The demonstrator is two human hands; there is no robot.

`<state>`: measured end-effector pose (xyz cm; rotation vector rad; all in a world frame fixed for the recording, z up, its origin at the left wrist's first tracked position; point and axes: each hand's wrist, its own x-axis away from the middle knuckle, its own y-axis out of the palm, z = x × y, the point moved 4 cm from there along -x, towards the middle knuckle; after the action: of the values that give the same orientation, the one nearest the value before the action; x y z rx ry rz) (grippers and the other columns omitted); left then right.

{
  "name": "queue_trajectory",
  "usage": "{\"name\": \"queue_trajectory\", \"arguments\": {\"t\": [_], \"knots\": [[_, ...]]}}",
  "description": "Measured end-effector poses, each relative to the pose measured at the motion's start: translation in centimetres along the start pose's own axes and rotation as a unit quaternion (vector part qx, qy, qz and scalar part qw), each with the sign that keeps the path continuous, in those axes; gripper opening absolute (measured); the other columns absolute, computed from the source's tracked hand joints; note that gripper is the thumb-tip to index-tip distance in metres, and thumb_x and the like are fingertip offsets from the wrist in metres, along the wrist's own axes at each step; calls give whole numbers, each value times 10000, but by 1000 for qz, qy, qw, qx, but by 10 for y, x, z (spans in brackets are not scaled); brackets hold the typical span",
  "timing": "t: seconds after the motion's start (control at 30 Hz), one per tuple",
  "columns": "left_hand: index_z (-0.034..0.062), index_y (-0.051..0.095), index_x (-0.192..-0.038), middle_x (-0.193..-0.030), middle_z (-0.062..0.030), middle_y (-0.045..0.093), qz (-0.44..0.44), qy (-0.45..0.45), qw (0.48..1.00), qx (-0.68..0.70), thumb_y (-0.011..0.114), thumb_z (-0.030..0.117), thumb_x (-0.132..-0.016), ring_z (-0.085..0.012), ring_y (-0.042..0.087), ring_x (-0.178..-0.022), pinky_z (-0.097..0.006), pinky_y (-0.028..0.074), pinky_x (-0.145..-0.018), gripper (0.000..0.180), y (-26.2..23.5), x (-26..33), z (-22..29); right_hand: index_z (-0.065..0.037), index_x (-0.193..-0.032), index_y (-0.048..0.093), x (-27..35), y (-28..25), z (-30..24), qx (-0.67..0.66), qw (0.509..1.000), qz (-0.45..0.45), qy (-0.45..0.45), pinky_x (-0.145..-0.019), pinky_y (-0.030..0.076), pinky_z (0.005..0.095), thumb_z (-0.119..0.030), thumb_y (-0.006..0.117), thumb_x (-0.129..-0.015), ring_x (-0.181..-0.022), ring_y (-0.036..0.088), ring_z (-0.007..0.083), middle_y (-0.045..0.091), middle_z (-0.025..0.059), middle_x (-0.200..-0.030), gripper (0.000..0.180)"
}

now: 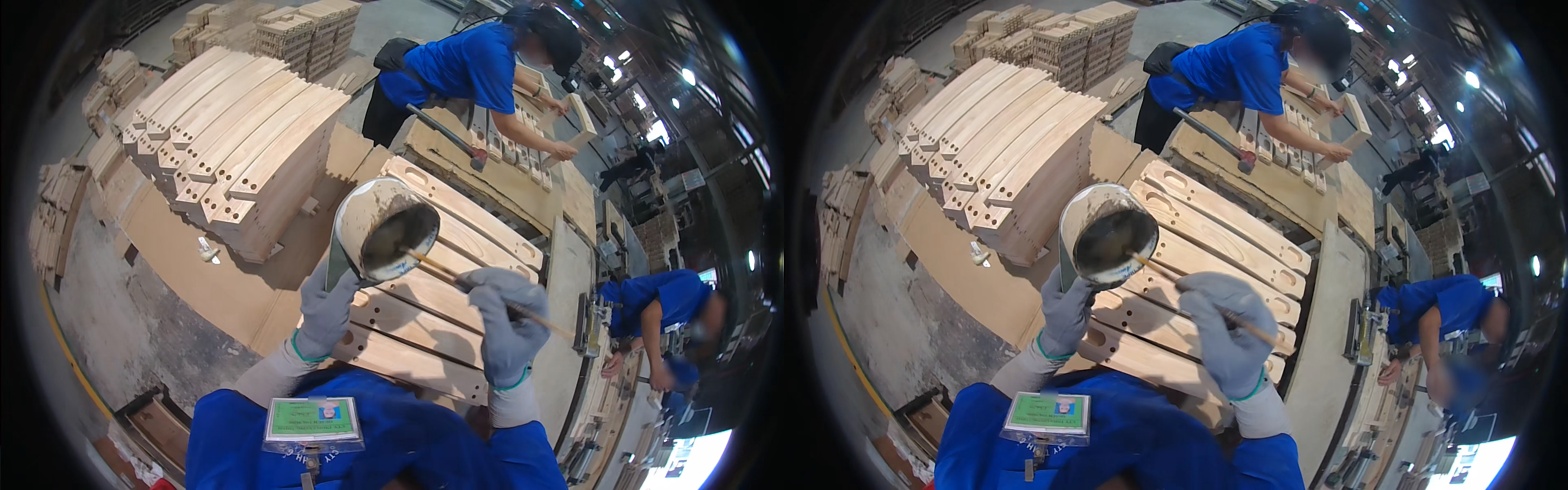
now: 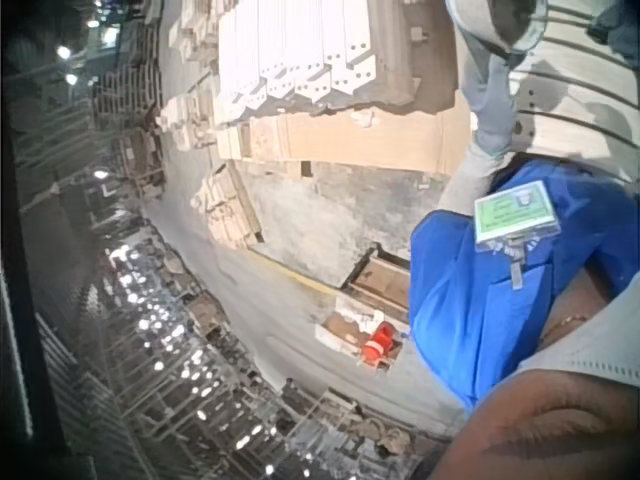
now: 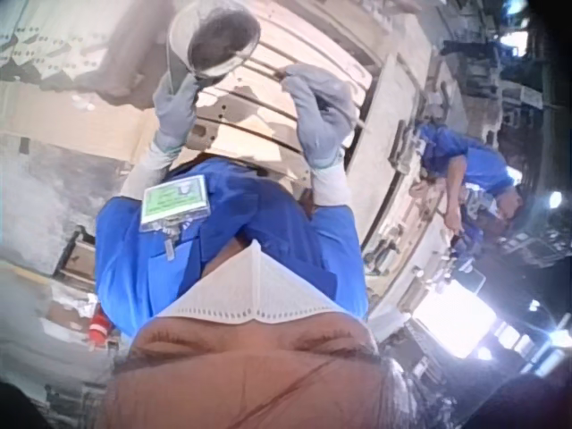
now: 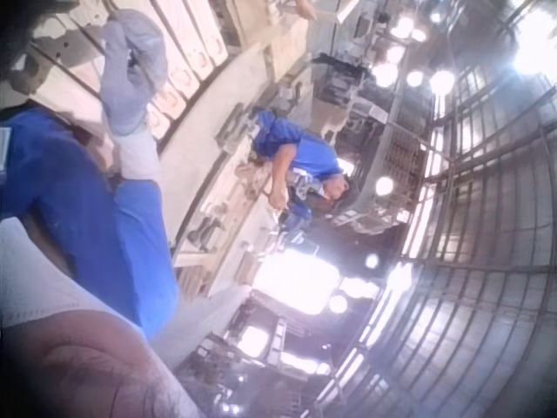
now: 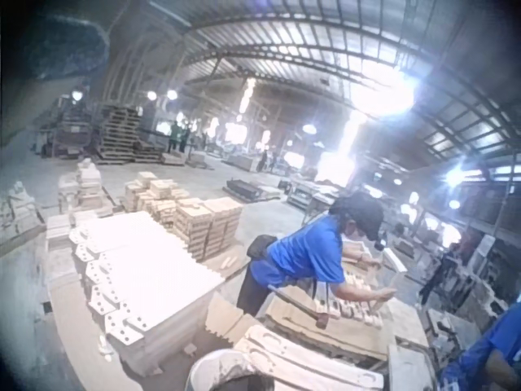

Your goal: The person applies a white adhesive to the pre-drilled holes of wooden slats using a small brush and a container. The person works on multiple slats arranged on a workbench in a factory setting.

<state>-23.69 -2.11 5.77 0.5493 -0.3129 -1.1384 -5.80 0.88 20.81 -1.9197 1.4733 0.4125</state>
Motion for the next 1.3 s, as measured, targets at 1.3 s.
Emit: {"name": "queue_trajectory", "arguments": {"t": [1.3], "knots": [[21, 548, -1096, -872, -142, 604, 65, 27, 967, -245, 500, 228, -912, -268, 579, -747, -347, 454, -673, 281, -67, 26, -62, 26, -702, 621, 56, 46, 139, 165, 968, -57, 180, -530, 434, 317, -190, 651, -824, -573, 590, 229, 635, 116, -721, 250]]}}
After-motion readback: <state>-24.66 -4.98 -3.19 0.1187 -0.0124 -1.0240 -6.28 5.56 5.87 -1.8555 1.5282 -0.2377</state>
